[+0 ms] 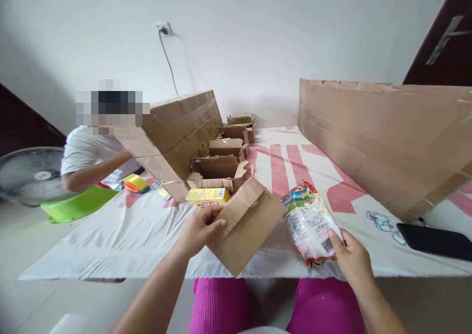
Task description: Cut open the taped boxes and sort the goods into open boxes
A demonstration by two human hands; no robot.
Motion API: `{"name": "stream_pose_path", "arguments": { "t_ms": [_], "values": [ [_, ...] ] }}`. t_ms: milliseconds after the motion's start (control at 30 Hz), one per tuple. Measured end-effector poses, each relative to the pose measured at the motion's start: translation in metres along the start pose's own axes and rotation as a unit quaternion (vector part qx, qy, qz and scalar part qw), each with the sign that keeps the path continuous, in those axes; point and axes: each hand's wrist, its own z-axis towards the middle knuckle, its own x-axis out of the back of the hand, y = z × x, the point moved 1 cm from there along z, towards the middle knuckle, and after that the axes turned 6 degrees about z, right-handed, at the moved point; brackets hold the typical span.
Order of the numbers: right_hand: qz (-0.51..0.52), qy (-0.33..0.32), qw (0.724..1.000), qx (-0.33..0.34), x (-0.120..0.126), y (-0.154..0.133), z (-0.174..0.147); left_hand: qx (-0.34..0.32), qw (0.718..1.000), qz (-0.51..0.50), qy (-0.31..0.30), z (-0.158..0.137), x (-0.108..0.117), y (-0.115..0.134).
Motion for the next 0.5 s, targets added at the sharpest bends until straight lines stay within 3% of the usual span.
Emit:
{"name": "stream_pose_path", "arguments": {
  "t_ms": [100,167,233,300,400,500],
  "values": [
    [-0.086,-0.043,0.993,0.065,-0.007,0.000,0.006,-0.057,0.990,0.127,-0.006,0.007,0.000,0.032],
    [-0.150,0.038,0.975,0.161,-0.009,-0.005,0.007,-0.086,0.979,0.181,-0.030,0.012,-0.004,0.050],
    [-0.172,0.155,0.929,0.288,-0.010,-0.019,0.001,-0.122,0.965,0.224,-0.063,0.016,-0.012,0.061],
    [-0.143,0.201,0.886,0.393,-0.013,-0.040,-0.013,-0.177,0.948,0.252,-0.080,0.017,-0.022,0.066],
    [-0.083,0.114,0.856,0.498,-0.024,-0.079,-0.040,-0.269,0.923,0.266,-0.072,0.013,-0.041,0.072],
    [-0.102,0.009,0.836,0.539,-0.039,-0.106,-0.055,-0.334,0.902,0.262,-0.073,0.003,-0.057,0.079]
  ]
}}
